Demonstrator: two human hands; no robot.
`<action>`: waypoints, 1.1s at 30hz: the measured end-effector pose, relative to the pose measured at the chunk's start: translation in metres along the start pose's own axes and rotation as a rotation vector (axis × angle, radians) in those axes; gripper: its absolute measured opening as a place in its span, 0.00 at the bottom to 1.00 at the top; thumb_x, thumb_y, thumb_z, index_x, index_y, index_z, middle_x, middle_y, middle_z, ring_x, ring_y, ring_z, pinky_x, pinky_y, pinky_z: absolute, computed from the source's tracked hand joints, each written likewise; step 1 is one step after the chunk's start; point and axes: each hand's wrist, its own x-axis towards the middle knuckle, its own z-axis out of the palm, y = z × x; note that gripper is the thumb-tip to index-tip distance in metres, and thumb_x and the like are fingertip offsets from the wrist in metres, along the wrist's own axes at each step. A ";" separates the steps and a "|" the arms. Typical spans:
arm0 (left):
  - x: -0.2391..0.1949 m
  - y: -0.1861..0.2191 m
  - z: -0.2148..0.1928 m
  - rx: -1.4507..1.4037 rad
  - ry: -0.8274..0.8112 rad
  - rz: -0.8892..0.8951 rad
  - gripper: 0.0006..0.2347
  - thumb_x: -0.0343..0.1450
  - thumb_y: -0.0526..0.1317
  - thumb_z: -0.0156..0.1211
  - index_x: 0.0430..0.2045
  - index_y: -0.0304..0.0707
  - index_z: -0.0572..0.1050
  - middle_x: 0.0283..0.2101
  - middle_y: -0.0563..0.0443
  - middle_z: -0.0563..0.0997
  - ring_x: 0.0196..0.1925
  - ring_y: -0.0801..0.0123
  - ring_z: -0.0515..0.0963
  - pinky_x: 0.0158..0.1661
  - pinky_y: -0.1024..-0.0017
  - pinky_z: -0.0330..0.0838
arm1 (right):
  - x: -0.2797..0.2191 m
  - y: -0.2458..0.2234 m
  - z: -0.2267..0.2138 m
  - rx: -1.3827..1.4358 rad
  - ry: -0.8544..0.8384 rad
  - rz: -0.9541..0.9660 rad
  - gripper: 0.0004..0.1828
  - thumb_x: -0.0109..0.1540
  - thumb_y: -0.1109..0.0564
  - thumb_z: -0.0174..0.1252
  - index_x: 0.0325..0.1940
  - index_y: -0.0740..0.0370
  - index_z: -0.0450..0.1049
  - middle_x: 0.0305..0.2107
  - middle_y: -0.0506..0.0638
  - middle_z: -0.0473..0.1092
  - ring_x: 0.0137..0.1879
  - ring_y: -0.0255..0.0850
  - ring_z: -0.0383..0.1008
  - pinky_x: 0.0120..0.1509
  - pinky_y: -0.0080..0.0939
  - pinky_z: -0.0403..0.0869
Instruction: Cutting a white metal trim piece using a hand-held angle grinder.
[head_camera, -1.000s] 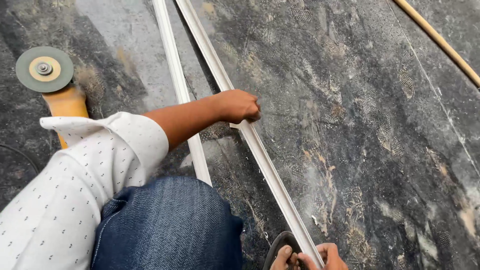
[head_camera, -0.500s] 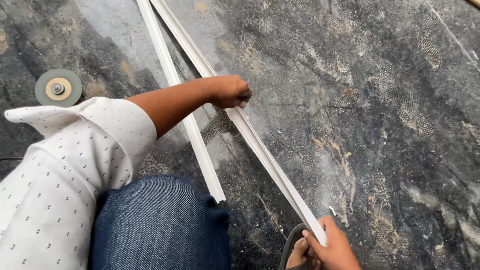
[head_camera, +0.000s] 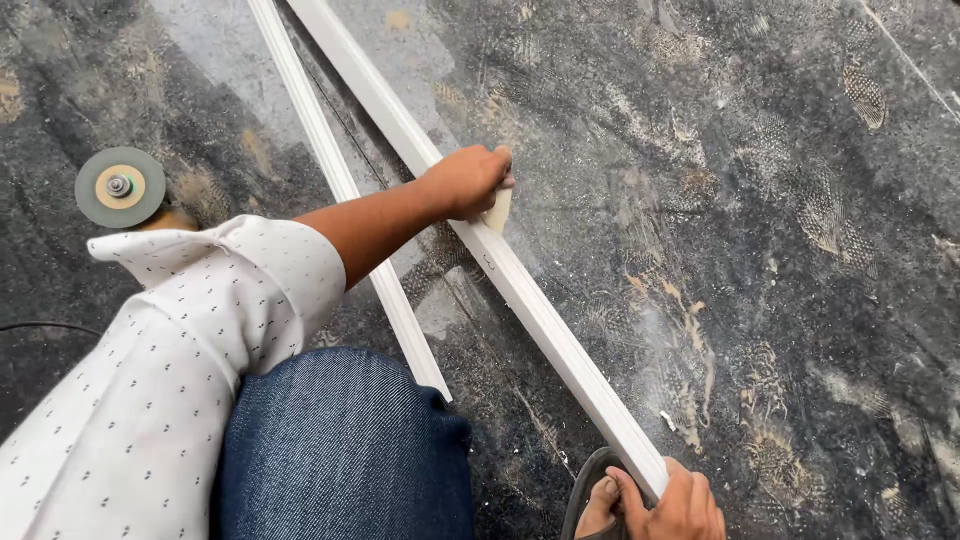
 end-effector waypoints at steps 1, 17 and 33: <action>-0.002 -0.004 -0.002 -0.003 0.078 0.004 0.10 0.76 0.41 0.55 0.33 0.29 0.71 0.28 0.35 0.81 0.35 0.41 0.82 0.37 0.50 0.75 | -0.003 0.001 0.005 -0.029 0.084 -0.004 0.33 0.46 0.37 0.74 0.42 0.63 0.75 0.30 0.57 0.72 0.35 0.51 0.78 0.42 0.53 0.78; 0.002 0.035 -0.040 -1.505 0.408 -0.568 0.11 0.74 0.41 0.43 0.38 0.34 0.73 0.39 0.42 0.84 0.38 0.60 0.86 0.33 0.59 0.70 | -0.005 0.000 0.038 0.186 -0.455 0.077 0.22 0.57 0.57 0.55 0.53 0.68 0.62 0.32 0.69 0.77 0.34 0.56 0.86 0.43 0.53 0.83; -0.201 0.005 0.021 -0.254 0.430 -0.678 0.10 0.73 0.43 0.57 0.32 0.34 0.80 0.33 0.32 0.82 0.38 0.39 0.81 0.39 0.49 0.75 | 0.190 0.008 0.270 1.204 -0.686 -0.172 0.39 0.56 0.52 0.67 0.69 0.65 0.65 0.54 0.62 0.76 0.63 0.49 0.75 0.67 0.53 0.69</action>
